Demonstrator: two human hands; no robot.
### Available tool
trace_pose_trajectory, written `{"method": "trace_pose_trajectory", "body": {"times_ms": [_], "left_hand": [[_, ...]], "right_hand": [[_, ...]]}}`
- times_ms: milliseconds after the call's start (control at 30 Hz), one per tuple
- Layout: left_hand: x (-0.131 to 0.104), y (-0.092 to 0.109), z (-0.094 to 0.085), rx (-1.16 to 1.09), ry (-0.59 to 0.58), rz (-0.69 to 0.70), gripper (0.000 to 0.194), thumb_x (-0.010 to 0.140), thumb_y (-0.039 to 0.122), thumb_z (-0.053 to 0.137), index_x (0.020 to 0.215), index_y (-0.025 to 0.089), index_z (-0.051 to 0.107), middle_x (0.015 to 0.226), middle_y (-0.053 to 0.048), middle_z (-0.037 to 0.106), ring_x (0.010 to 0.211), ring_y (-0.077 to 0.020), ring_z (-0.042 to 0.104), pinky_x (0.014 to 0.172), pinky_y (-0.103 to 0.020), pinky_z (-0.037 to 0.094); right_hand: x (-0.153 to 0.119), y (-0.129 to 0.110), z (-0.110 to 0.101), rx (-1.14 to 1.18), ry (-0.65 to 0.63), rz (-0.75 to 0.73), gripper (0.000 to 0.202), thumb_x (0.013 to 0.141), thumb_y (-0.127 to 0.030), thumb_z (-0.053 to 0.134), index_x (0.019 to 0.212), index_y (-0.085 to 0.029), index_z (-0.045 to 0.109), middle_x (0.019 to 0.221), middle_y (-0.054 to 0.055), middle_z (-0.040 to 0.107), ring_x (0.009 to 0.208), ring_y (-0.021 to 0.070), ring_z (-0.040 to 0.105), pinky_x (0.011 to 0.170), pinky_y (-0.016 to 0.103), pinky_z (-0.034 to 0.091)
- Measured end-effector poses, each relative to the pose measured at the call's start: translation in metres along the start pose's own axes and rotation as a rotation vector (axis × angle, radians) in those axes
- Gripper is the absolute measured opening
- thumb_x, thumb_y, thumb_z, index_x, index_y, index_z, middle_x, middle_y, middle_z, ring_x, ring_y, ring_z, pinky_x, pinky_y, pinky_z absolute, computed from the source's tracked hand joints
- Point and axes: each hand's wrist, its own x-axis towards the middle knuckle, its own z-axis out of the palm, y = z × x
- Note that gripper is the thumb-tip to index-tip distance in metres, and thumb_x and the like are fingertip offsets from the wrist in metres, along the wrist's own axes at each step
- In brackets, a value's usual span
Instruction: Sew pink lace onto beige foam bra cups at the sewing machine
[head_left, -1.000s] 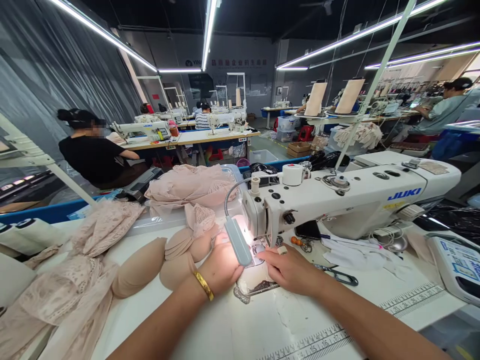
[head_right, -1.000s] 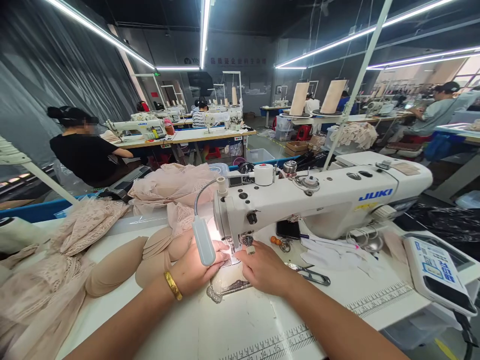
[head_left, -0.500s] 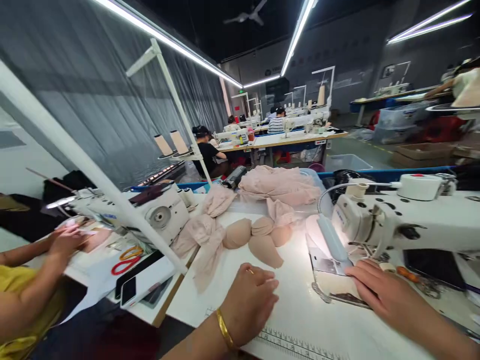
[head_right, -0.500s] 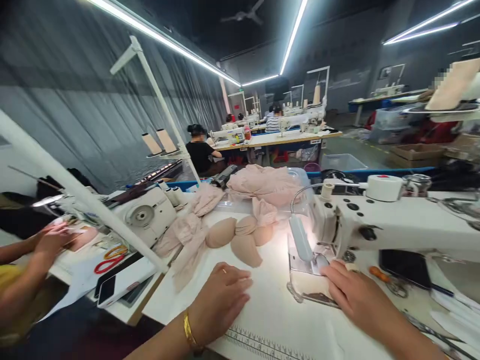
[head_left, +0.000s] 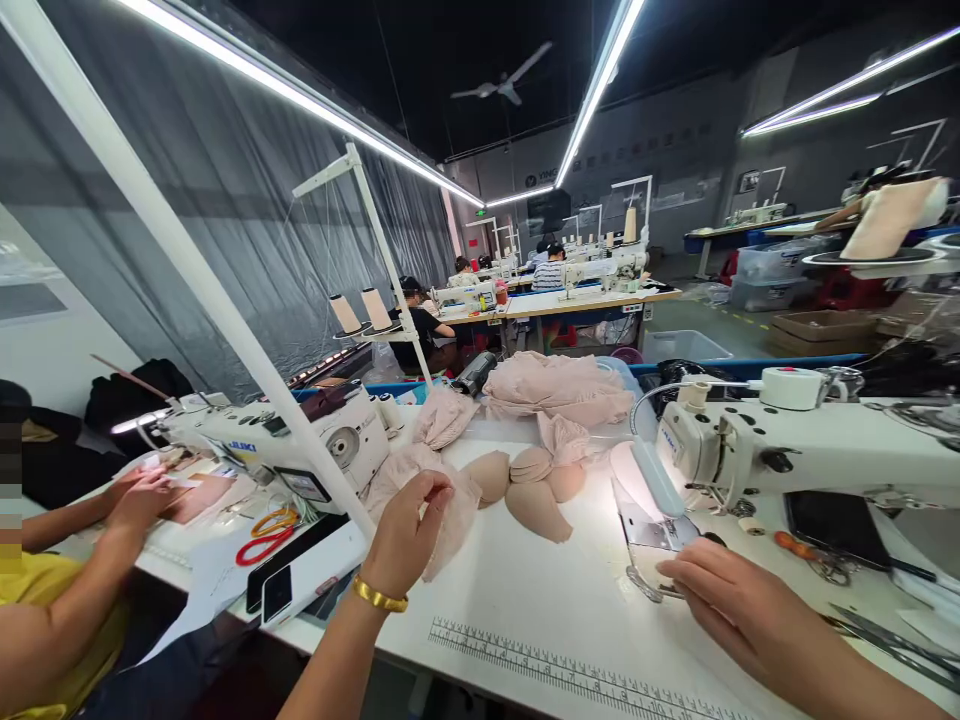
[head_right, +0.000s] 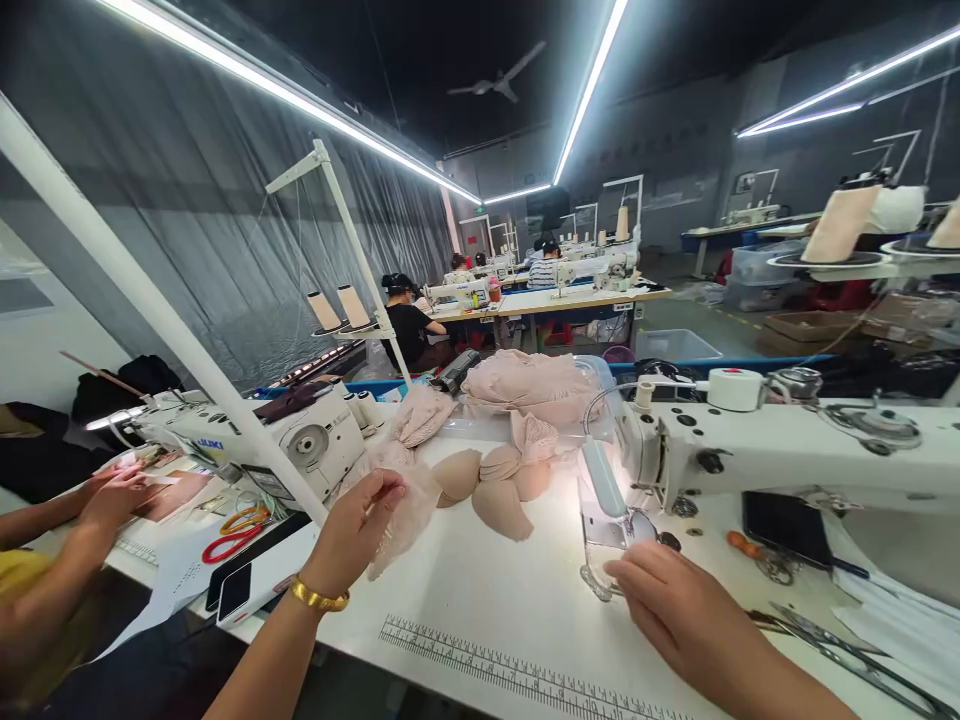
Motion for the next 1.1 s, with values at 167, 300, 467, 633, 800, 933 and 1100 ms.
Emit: {"method": "trace_pose_trajectory", "body": {"times_ms": [167, 300, 467, 633, 800, 933, 1100], "left_hand": [[0.003, 0.061, -0.003, -0.405, -0.484, 0.162, 0.02, 0.104, 0.028, 0.041, 0.098, 0.022, 0.06, 0.08, 0.001, 0.07, 0.068, -0.0146, 0.068, 0.073, -0.027, 0.054], [0.003, 0.088, 0.016, -0.44, -0.659, 0.313, 0.025, 0.104, 0.029, 0.041, 0.095, 0.022, 0.063, 0.088, -0.001, 0.068, 0.069, -0.0129, 0.063, 0.07, -0.025, 0.05], [0.001, 0.081, 0.051, -0.486, -0.753, 0.077, 0.025, 0.089, 0.041, 0.067, 0.103, 0.021, 0.062, 0.077, 0.004, 0.057, 0.063, -0.0123, 0.046, 0.058, -0.023, 0.037], [-0.008, 0.068, 0.073, -0.712, -0.936, -0.058, 0.046, 0.079, 0.057, 0.077, 0.077, 0.018, 0.054, 0.072, 0.005, 0.049, 0.068, -0.0125, 0.044, 0.062, -0.023, 0.035], [-0.015, 0.066, 0.085, -0.99, -0.955, -0.205, 0.056, 0.081, 0.069, 0.073, 0.089, 0.021, 0.045, 0.076, 0.0, 0.066, 0.059, -0.0124, 0.057, 0.055, -0.023, 0.042], [0.004, 0.049, 0.099, -0.49, -0.709, 0.159, 0.029, 0.101, 0.05, 0.052, 0.102, 0.021, 0.054, 0.088, -0.003, 0.073, 0.071, -0.0171, 0.068, 0.062, -0.028, 0.056], [0.042, 0.007, 0.127, -0.03, -0.395, 0.496, 0.042, 0.085, 0.011, 0.052, 0.126, 0.018, 0.061, 0.139, -0.016, 0.063, 0.131, -0.0359, 0.057, 0.107, -0.06, 0.048]], "right_hand": [[0.038, -0.075, -0.024, 0.241, -0.027, -0.029, 0.036, 0.103, -0.024, 0.051, 0.137, -0.03, 0.059, 0.132, 0.013, 0.064, 0.121, 0.0267, 0.061, 0.103, 0.044, 0.053], [0.055, -0.089, -0.026, 0.598, -0.282, 0.252, 0.055, 0.09, -0.044, 0.074, 0.139, -0.026, 0.058, 0.137, 0.01, 0.062, 0.125, 0.028, 0.058, 0.107, 0.043, 0.048], [0.045, -0.077, -0.012, 0.997, -0.314, 0.539, 0.039, 0.079, -0.048, 0.083, 0.094, -0.017, 0.066, 0.078, -0.002, 0.06, 0.073, 0.0127, 0.054, 0.065, 0.023, 0.042], [0.032, -0.07, -0.006, 1.223, -0.265, 0.635, 0.056, 0.077, -0.063, 0.083, 0.101, -0.019, 0.058, 0.066, -0.006, 0.059, 0.056, 0.0108, 0.055, 0.054, 0.021, 0.04], [0.031, -0.073, 0.005, 1.3, -0.258, 0.618, 0.059, 0.081, -0.056, 0.082, 0.116, -0.019, 0.054, 0.081, 0.0, 0.071, 0.06, 0.0119, 0.065, 0.058, 0.022, 0.041], [0.032, -0.058, 0.024, 1.195, -0.091, 0.689, 0.046, 0.085, -0.05, 0.076, 0.113, -0.02, 0.054, 0.081, -0.001, 0.068, 0.061, 0.0133, 0.066, 0.054, 0.023, 0.043], [0.026, -0.022, 0.044, 1.081, -0.031, 0.698, 0.045, 0.077, -0.043, 0.08, 0.11, -0.021, 0.059, 0.084, 0.001, 0.067, 0.078, 0.0176, 0.068, 0.057, 0.024, 0.048]]}}
